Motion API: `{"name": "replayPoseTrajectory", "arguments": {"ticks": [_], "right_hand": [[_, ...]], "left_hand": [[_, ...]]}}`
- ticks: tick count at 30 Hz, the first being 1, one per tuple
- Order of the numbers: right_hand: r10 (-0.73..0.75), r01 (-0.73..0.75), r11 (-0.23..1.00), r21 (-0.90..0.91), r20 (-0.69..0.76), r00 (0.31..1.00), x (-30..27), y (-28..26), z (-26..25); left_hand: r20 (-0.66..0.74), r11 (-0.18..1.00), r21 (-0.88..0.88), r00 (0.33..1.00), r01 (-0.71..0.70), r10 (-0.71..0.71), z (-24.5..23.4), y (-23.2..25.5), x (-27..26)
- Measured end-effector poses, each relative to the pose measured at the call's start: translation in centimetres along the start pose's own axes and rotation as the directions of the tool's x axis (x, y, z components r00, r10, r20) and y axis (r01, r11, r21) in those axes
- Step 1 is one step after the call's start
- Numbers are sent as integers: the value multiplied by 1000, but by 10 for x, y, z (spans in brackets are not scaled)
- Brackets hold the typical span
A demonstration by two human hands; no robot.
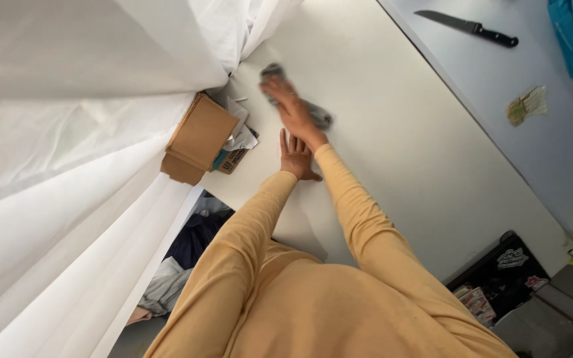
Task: The person clears a cluttered desk by moving a certificate and a book onto a nearby shelf, then wipes the desk surface with a cloth. They reposition a laptop, a stuffed toy, a computer mouse, and a mousepad, and continue wiping the desk. Finally, they place a small notebook on the laptop and wipe the remaining surface.
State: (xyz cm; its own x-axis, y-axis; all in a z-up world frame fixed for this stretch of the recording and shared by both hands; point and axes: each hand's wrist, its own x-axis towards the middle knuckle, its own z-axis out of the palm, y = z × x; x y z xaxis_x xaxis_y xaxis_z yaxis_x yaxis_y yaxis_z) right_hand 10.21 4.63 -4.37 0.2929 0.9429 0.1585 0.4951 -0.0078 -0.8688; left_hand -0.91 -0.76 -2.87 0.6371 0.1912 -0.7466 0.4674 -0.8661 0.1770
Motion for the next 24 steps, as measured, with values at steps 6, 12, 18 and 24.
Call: {"name": "replayPoseTrajectory", "arguments": {"ticks": [6, 12, 18, 24], "right_hand": [[269, -209, 910, 359, -126, 955, -33, -105, -30], [608, -462, 707, 536, -127, 784, -95, -79, -68], [606, -544, 723, 425, -14, 795, -69, -74, -4], [453, -412, 886, -211, 214, 865, 11, -150, 9]], "left_hand": [[-395, 920, -167, 879, -354, 267, 8, -54, -44], [-884, 820, -346, 451, -456, -122, -60, -130, -181], [-684, 868, -496, 605, 25, -408, -49, -197, -189], [-630, 894, -418, 659, 159, -411, -47, -198, -186]]}}
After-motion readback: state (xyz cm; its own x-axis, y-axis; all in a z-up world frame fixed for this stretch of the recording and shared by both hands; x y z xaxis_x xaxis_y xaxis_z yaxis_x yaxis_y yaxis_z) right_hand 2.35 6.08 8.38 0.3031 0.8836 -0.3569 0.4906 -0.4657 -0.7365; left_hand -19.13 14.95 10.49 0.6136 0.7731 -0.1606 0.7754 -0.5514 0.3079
